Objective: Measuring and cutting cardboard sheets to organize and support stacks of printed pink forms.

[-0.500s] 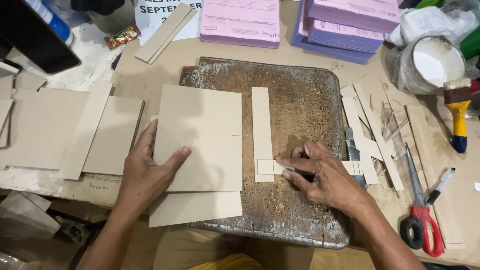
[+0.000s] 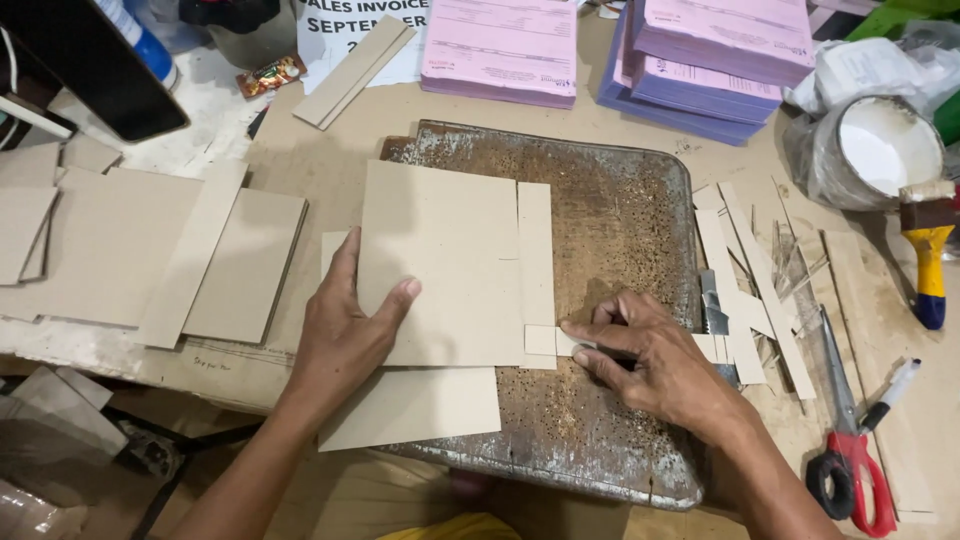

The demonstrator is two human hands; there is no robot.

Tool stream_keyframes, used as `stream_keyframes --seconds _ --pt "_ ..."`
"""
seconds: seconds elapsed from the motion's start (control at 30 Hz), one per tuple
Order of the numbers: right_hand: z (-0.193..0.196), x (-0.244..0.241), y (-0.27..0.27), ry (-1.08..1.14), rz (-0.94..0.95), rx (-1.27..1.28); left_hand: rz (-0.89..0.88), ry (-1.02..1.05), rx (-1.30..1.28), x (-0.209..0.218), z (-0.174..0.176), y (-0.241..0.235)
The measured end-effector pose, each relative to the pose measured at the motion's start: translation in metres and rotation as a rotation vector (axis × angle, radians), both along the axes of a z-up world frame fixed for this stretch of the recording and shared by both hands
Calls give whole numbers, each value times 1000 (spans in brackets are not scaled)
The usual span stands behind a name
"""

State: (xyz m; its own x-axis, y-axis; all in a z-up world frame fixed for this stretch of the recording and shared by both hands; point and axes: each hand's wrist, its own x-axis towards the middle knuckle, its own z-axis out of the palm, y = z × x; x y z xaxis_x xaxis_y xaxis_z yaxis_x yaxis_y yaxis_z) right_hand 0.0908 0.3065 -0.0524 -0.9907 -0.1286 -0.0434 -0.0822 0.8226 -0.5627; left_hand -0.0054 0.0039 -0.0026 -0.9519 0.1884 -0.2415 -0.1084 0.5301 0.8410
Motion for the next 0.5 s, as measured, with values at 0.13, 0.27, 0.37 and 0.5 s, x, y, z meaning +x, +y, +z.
stream_keyframes --seconds 0.13,0.27,0.37,0.5 --pt "0 0 1 -1 1 -5 -37 37 0 -1 -3 -2" --pt "1 -2 -1 -16 4 4 -63 72 -18 -3 -3 -4" --pt "2 -2 -2 2 14 7 -77 63 -43 -1 2 -2" --pt "-3 -2 0 -108 8 61 -14 78 23 -7 -23 -6"
